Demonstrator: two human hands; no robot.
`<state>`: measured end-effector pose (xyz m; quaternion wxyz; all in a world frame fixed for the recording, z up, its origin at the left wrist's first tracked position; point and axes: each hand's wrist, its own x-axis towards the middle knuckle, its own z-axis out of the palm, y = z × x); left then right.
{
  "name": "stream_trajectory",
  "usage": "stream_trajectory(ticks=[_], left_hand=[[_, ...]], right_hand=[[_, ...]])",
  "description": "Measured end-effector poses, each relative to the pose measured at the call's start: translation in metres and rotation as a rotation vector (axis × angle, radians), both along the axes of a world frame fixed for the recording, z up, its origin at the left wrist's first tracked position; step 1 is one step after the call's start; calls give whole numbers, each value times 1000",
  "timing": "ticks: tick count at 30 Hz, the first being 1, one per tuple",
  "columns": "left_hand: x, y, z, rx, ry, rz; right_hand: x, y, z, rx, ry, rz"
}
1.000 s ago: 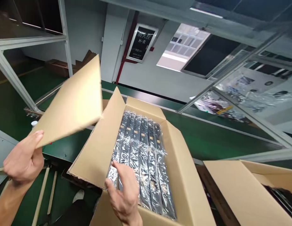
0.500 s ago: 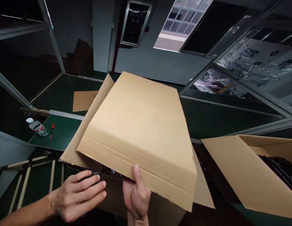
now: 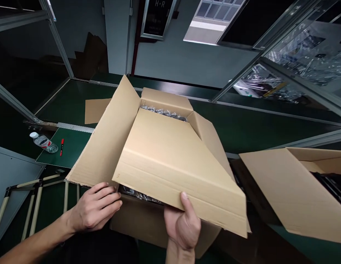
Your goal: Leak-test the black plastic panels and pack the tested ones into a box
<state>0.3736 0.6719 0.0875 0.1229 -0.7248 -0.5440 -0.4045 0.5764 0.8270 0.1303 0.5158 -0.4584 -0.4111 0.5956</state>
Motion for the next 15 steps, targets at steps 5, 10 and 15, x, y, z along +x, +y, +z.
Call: stream_trajectory(ticks=[5, 10, 15], left_hand=[[1, -2, -4, -37, -17, 3], [0, -4, -11, -27, -38, -9], [4, -4, -19, -70, -83, 0]], right_hand=[[2, 9, 21, 191, -93, -80], [4, 13, 32, 327, -72, -166], [13, 14, 21, 45, -32, -183]])
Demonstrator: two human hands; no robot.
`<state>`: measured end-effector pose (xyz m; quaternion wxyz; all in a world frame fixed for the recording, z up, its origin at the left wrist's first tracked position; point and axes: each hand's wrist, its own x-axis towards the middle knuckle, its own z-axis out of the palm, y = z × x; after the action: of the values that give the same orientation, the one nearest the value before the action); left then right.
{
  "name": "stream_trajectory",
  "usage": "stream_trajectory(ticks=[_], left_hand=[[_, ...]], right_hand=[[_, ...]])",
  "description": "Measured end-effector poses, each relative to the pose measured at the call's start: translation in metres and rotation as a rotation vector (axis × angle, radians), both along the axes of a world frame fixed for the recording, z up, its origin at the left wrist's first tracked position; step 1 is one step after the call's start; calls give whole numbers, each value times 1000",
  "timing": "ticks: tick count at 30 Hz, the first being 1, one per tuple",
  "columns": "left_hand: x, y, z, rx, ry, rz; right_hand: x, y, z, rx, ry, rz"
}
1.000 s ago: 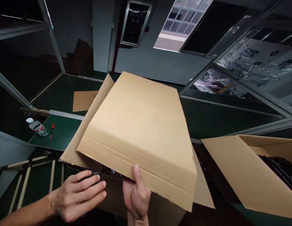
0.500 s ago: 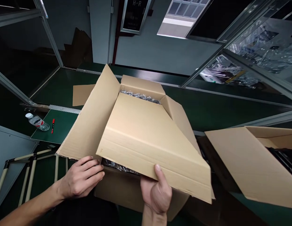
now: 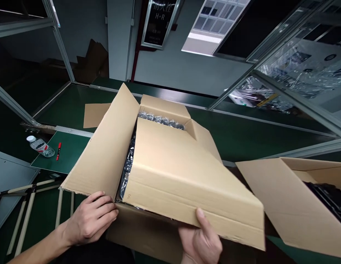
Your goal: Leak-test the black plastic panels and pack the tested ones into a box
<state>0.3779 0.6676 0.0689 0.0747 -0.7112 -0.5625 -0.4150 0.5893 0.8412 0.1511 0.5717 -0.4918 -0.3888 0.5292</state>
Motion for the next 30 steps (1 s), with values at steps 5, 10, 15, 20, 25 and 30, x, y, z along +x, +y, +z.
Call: stream_trajectory(ticks=[5, 10, 15, 20, 25, 30], left_hand=[[6, 0, 5, -54, -25, 21], [17, -6, 10, -159, -140, 90], [21, -5, 12, -390, -526, 55], [20, 4, 14, -612, -748, -23], [21, 7, 10, -625, -798, -57], [30, 6, 8, -597, -1011, -27]], right_hand=[[20, -5, -12, -162, -9, 29], [36, -14, -12, -224, -15, -11], [41, -27, -10, -160, -8, 48], [40, -20, -11, -54, 20, 50], [36, -14, -16, -23, 36, 86], [43, -9, -23, 0, 71, 160]])
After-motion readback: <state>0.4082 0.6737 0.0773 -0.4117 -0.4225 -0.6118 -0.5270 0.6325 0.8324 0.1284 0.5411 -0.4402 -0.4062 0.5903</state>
